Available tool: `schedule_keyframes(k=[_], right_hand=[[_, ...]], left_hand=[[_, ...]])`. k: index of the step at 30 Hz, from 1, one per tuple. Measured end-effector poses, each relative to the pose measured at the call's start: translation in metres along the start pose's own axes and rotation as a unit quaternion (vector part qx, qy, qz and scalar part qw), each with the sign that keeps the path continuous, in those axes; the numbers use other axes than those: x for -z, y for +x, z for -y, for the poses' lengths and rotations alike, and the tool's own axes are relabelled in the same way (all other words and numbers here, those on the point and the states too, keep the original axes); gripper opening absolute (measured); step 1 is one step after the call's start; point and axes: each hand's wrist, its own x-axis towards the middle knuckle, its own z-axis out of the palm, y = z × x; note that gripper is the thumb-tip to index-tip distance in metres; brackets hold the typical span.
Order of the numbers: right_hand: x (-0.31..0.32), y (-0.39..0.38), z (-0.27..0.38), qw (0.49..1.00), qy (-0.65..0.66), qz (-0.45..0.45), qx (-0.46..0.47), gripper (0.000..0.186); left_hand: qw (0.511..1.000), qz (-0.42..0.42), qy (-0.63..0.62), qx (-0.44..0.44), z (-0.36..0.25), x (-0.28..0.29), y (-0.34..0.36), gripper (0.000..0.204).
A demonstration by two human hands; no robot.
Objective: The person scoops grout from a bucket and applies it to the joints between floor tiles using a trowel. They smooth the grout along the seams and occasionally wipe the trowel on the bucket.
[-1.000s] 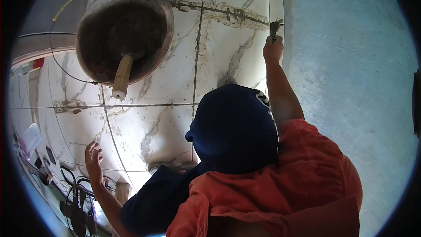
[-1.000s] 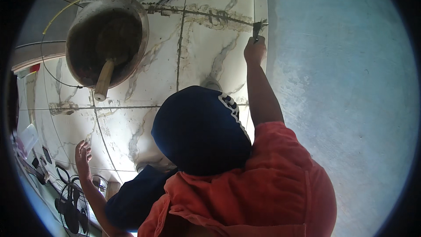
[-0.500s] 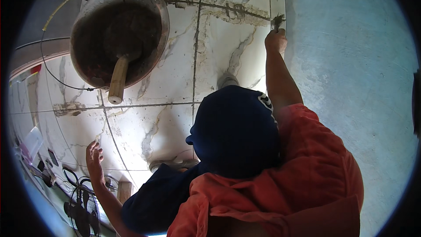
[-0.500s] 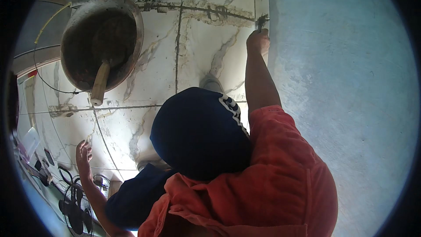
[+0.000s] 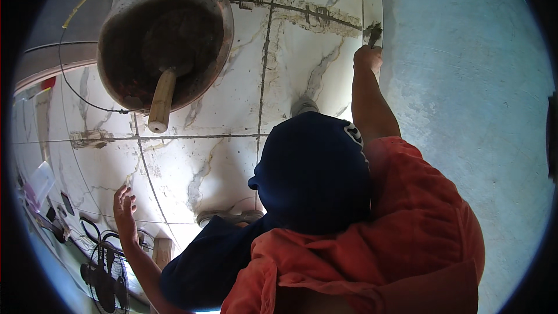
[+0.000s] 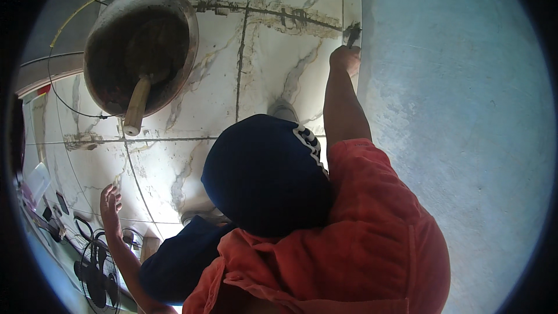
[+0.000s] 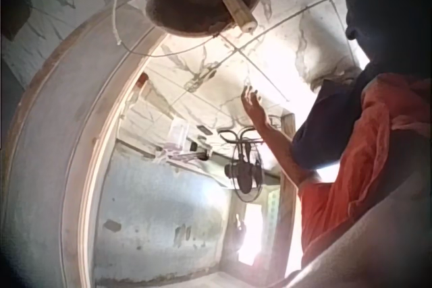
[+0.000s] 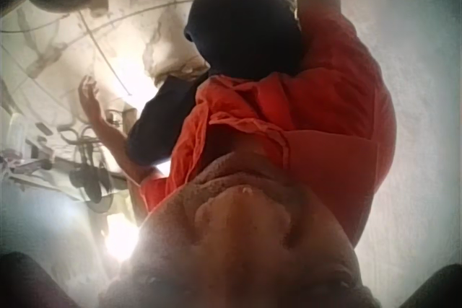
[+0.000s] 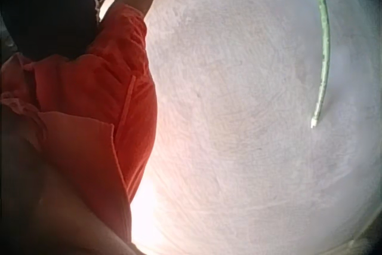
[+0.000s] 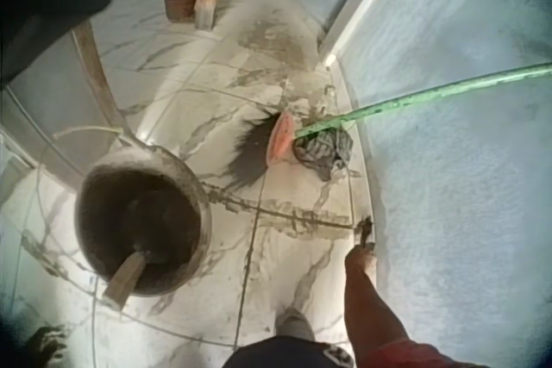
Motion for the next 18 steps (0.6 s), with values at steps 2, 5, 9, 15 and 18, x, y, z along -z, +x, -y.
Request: schedule_keyframes(k=[2, 5, 9, 15, 18], right_hand=[[0.003, -0.009, -0.003, 1.000, 0.003, -0.003, 0.021, 0.033], [0.007, -0.016, -0.002, 0.999, -0.008, 0.008, 0.052, 0.031], [0.003, -0.002, 0.008, 0.997, -0.004, 0.015, 0.072, 0.029], [0.003, 0.013, 0.002, 0.999, -0.016, 0.006, 0.028, 0.029], [0.015, -0.011, 0.003, 0.999, 0.003, 0.044, 0.007, 0.032]], left_hand=[[1.000, 0.001, 0.002, 0.001, 0.005, 0.002, -0.002, 0.052], [1.000, -0.001, 0.000, 0.007, 0.009, 0.002, -0.002, 0.051], [1.000, -0.002, 0.003, 0.000, 0.000, 0.000, -0.003, 0.049], [1.000, -0.002, 0.013, -0.002, -0.001, 0.001, -0.003, 0.048], [1.000, -0.008, 0.007, 0.010, 0.006, 0.002, -0.005, 0.048]])
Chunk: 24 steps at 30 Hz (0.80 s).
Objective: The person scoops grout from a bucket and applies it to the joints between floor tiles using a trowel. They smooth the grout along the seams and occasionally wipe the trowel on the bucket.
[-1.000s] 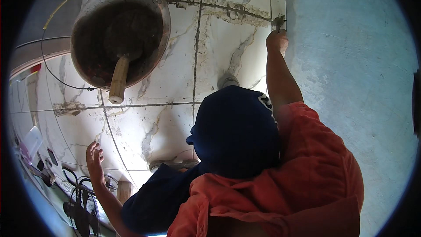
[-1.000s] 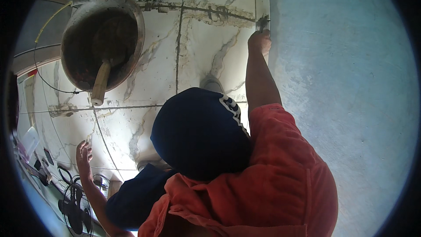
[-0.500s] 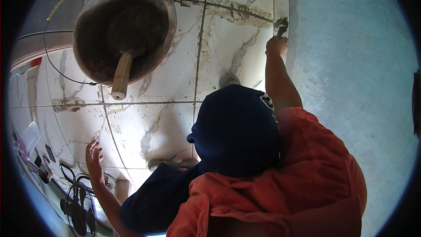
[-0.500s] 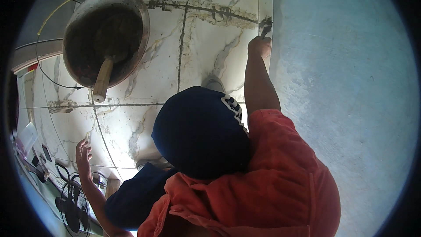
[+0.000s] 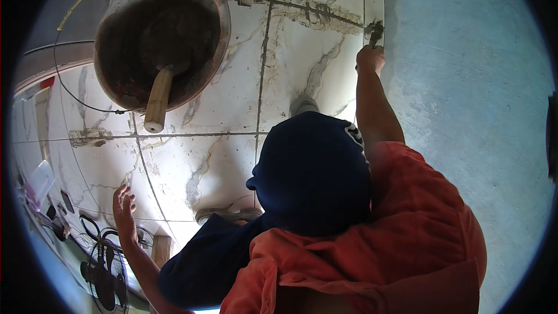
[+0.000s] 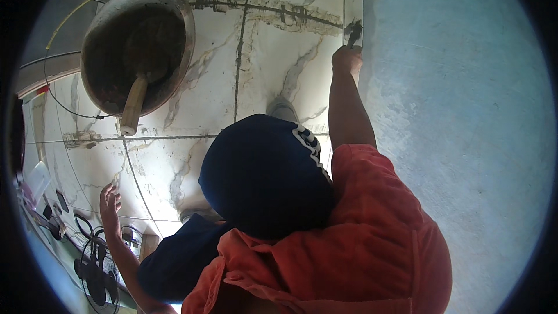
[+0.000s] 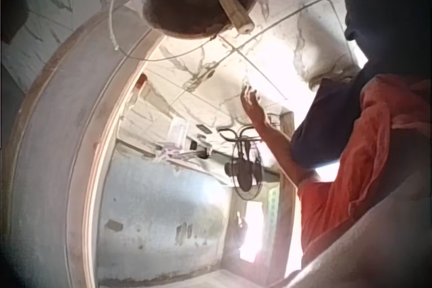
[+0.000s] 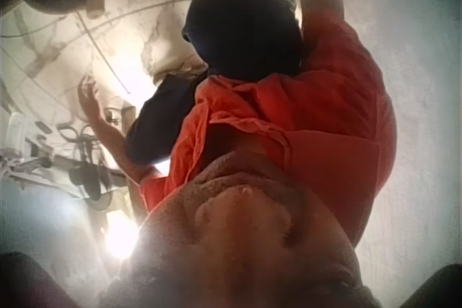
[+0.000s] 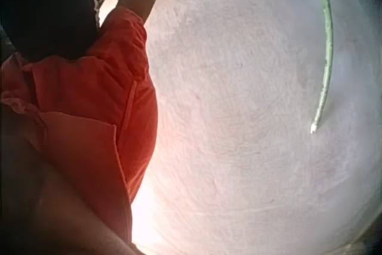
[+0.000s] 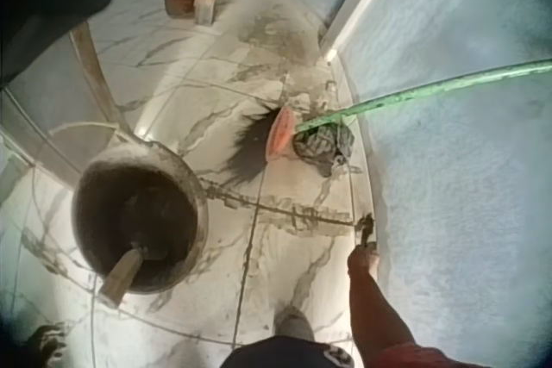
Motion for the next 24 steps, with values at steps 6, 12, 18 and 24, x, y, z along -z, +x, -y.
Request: schedule_keyframes(k=[6, 12, 18, 24], right_hand=[[-0.002, 0.019, -0.010, 0.993, -0.023, -0.048, 0.103, 0.033], [0.014, 0.010, 0.017, 1.000, 0.018, 0.022, -0.002, 0.032], [0.002, 0.011, 0.004, 0.999, -0.017, 0.027, 0.019, 0.034], [0.020, 0.013, 0.033, 0.999, 0.003, 0.045, 0.025, 0.032]], left_hand=[[1.000, 0.010, 0.008, -0.003, -0.011, -0.004, 0.005, 0.049], [1.000, 0.007, 0.005, -0.001, -0.002, 0.001, 0.000, 0.051], [1.000, 0.001, 0.004, -0.005, -0.002, -0.002, -0.002, 0.051], [1.000, 0.002, 0.010, -0.006, -0.006, -0.001, -0.004, 0.050]])
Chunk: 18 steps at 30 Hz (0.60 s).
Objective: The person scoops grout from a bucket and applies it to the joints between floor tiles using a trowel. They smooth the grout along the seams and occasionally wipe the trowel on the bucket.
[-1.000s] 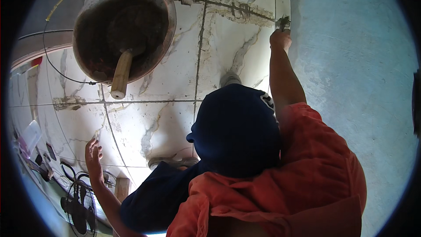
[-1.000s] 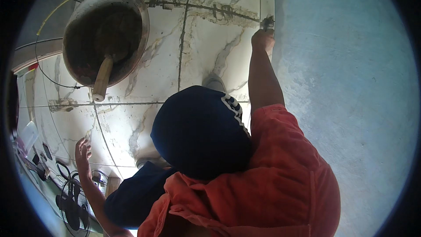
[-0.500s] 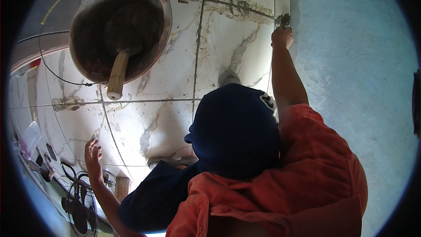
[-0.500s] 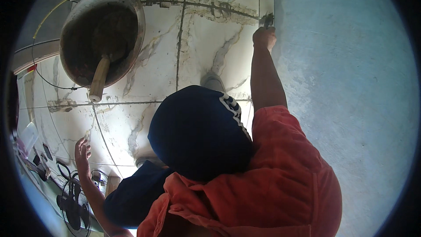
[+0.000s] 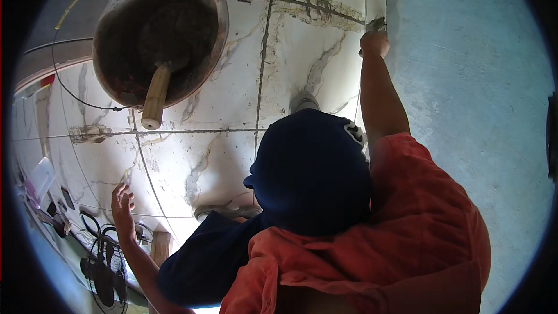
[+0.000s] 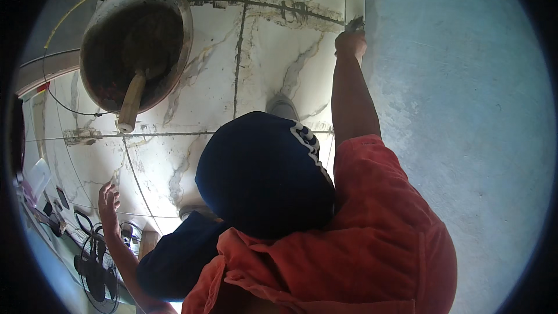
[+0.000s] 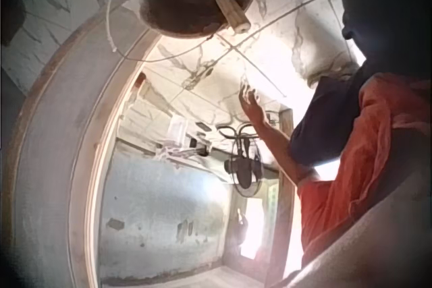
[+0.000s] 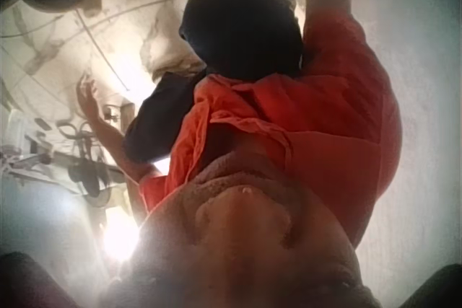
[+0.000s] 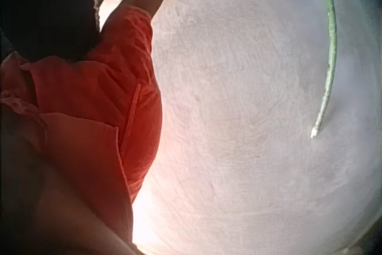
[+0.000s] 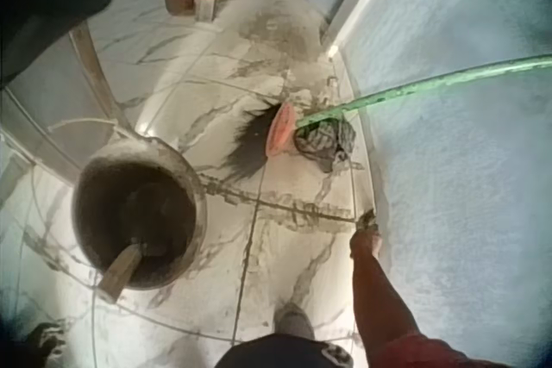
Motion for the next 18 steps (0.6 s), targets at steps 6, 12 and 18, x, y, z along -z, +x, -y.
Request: schedule_keyframes(k=[6, 12, 18], right_hand=[[-0.004, -0.018, -0.018, 1.000, -0.025, -0.004, -0.016, 0.031], [-0.006, -0.003, -0.012, 0.999, -0.015, -0.018, 0.048, 0.026], [-0.020, 0.024, -0.045, 0.999, 0.034, -0.007, -0.004, 0.028]], left_hand=[[1.000, -0.006, -0.007, 0.002, 0.001, -0.001, -0.003, 0.050], [1.000, -0.005, -0.006, 0.004, -0.003, 0.000, -0.004, 0.051], [1.000, -0.007, -0.008, 0.001, -0.003, -0.002, -0.005, 0.052]])
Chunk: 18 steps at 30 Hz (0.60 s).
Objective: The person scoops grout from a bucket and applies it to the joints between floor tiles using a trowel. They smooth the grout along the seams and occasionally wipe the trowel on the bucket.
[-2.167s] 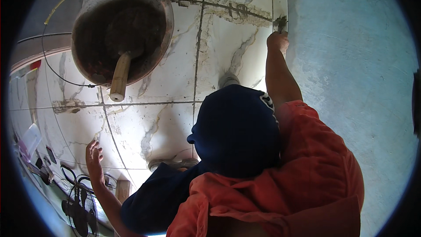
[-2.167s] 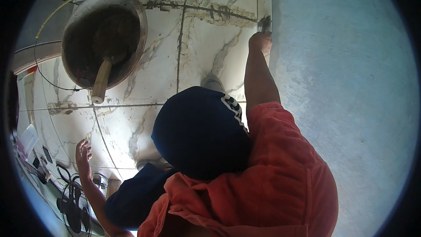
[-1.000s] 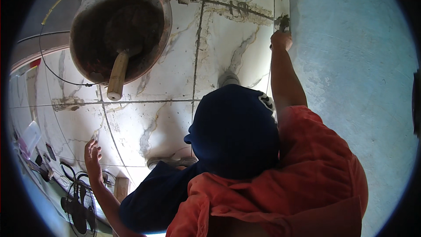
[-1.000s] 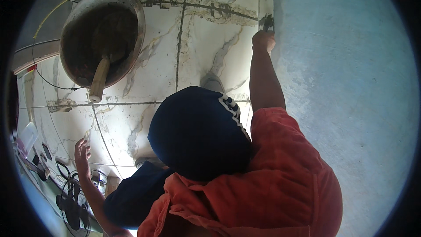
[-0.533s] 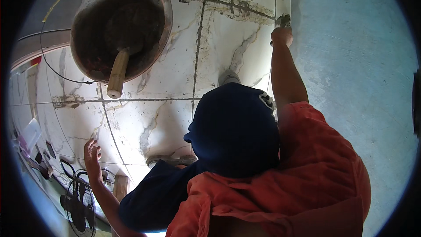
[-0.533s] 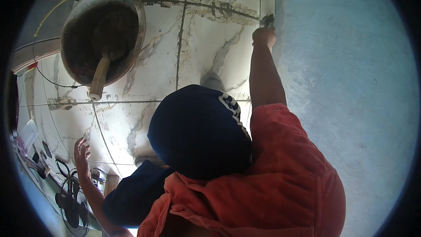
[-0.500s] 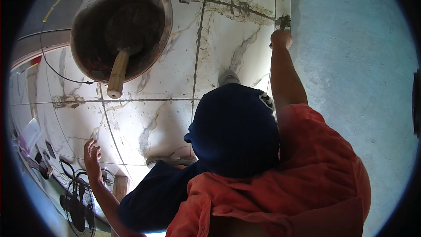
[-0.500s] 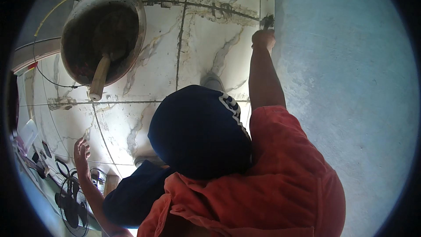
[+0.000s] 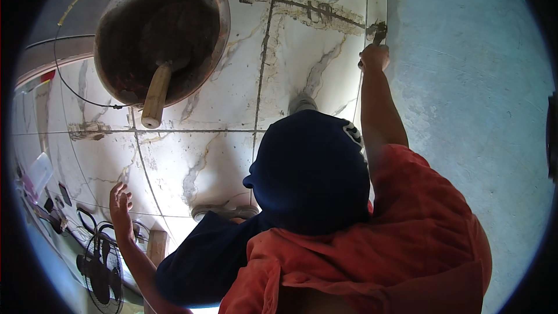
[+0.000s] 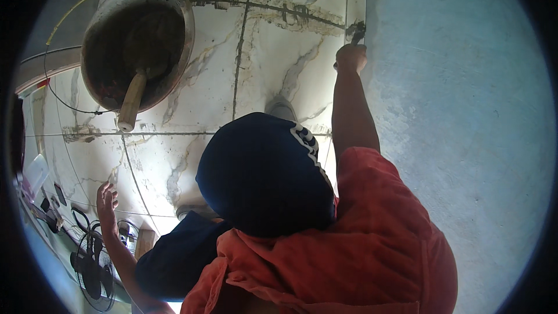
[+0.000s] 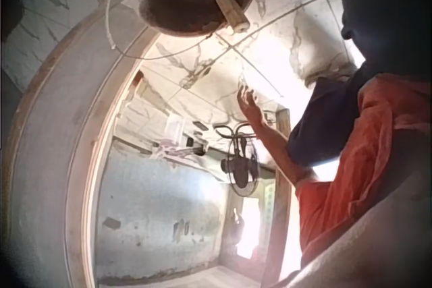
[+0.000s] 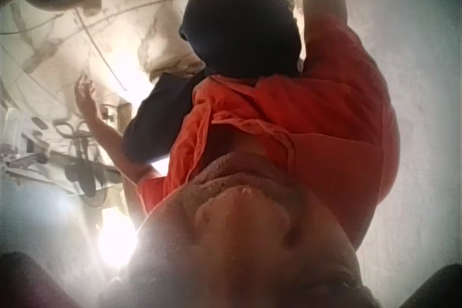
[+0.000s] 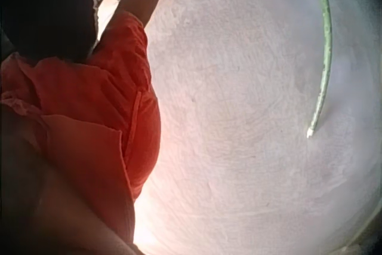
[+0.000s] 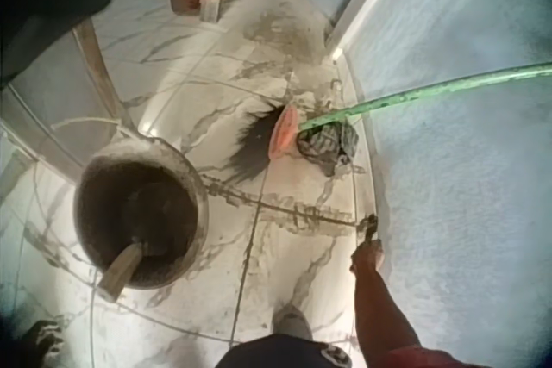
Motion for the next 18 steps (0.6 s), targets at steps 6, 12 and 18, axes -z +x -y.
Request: schedule_keyframes(k=[6, 12, 18], right_hand=[[0.006, -0.035, 0.032, 0.998, -0.021, 0.022, 0.051, 0.028], [-0.009, 0.004, 0.023, 0.997, -0.042, 0.060, -0.014, 0.028], [-0.024, -0.026, -0.005, 0.996, -0.072, 0.024, 0.037, 0.026]], left_hand=[[1.000, 0.001, 0.019, 0.008, 0.002, 0.004, -0.004, 0.059], [1.000, 0.001, 0.017, 0.004, 0.000, 0.003, -0.004, 0.058], [1.000, 0.003, 0.024, 0.015, 0.000, 0.001, -0.007, 0.055]])
